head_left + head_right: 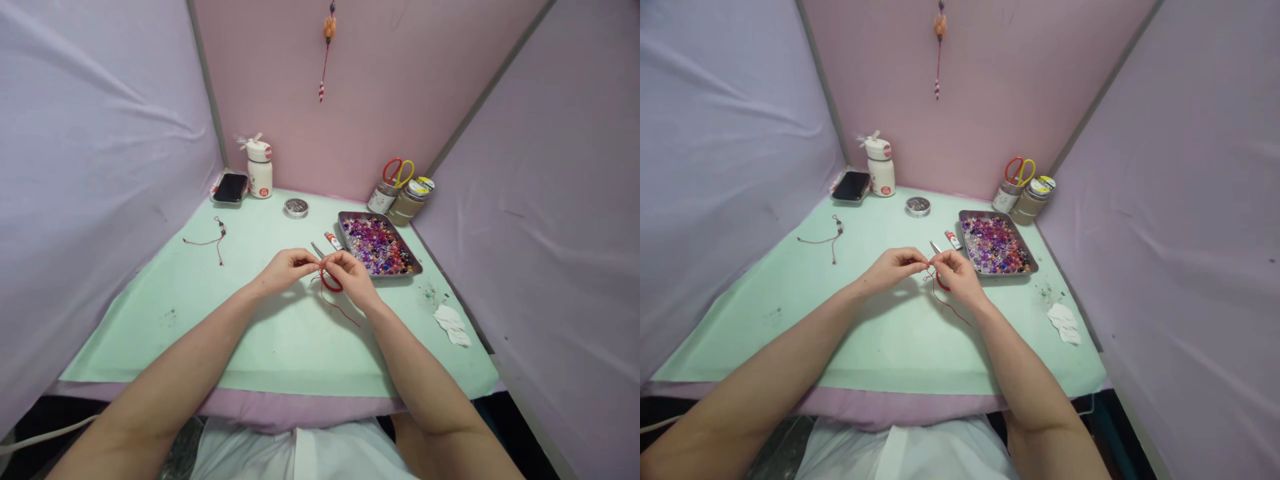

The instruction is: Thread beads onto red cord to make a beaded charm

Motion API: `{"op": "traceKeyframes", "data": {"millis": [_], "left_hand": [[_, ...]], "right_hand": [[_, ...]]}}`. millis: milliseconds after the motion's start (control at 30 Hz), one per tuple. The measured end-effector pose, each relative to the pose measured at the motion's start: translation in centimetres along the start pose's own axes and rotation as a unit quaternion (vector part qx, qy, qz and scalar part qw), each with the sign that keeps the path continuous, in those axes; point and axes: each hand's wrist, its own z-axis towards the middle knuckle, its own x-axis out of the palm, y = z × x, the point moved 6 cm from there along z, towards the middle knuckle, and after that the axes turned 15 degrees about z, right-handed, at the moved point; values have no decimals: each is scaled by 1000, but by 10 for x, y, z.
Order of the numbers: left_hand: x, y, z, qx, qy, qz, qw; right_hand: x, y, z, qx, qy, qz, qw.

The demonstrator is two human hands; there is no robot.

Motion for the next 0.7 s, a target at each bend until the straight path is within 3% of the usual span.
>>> {"op": "traceKeyframes", "data": {"millis": [100,300,467,600,700], "left_hand": [[2,-4,-1,17,48,-20,999],[-5,-15,-5,84,49,-69,993],[-7,-14,-6,57,27,-119,991],[-8,-8,-4,21,-1,-109,994],[-6,1,-2,-37,-16,-100,994]], "right_hand": [[0,-1,0,-19,15,-26,999],[-2,-5,2,-40,4,-92,995],[-11,-4,3,-51,-55,-200,977],[-13,0,3,-120,-71,-335,932],[-10,4,1,-171,-67,-361,914]]}}
